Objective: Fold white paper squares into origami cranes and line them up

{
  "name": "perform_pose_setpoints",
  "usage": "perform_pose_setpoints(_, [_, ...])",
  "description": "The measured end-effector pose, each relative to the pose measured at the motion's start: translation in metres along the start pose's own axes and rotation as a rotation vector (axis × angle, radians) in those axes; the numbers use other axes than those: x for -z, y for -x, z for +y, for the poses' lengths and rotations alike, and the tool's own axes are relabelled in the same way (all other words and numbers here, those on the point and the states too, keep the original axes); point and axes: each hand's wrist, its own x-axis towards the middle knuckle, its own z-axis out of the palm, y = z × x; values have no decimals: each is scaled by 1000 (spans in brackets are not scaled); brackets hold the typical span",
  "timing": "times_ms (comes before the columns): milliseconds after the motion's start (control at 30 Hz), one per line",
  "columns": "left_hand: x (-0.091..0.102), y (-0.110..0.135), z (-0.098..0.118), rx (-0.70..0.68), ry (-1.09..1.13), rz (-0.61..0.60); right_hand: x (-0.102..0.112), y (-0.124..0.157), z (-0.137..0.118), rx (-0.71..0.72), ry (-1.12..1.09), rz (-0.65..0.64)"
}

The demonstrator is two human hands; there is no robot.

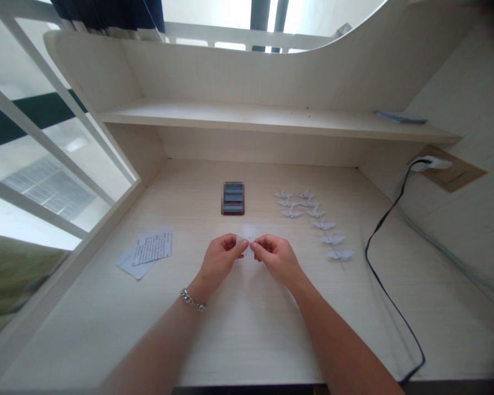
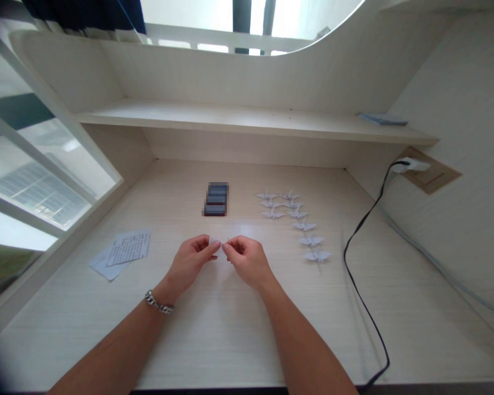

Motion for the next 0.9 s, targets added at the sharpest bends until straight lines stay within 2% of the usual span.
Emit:
perform_pose_setpoints(200, [2, -1, -2, 13, 45, 5, 0, 1, 2, 20, 150, -57])
perform_pose_setpoints(300, [2, -1, -3, 58, 126, -28, -3, 0, 6, -5, 89, -102])
perform_pose_setpoints(433, [2, 0, -2, 78, 209, -9, -4, -2, 9, -59, -77, -111])
perform_pose_setpoints(633, [6, -2, -3, -10, 6, -54, 2, -3, 6, -82, -69, -165])
perform_pose_setpoints(800, [7, -3, -6, 13, -158, -110, 10, -6, 4, -88, -153, -51])
perform_pose_setpoints(900, [6, -2, -6, -11, -181, -72, 10, -8, 5, -120, -186, -39])
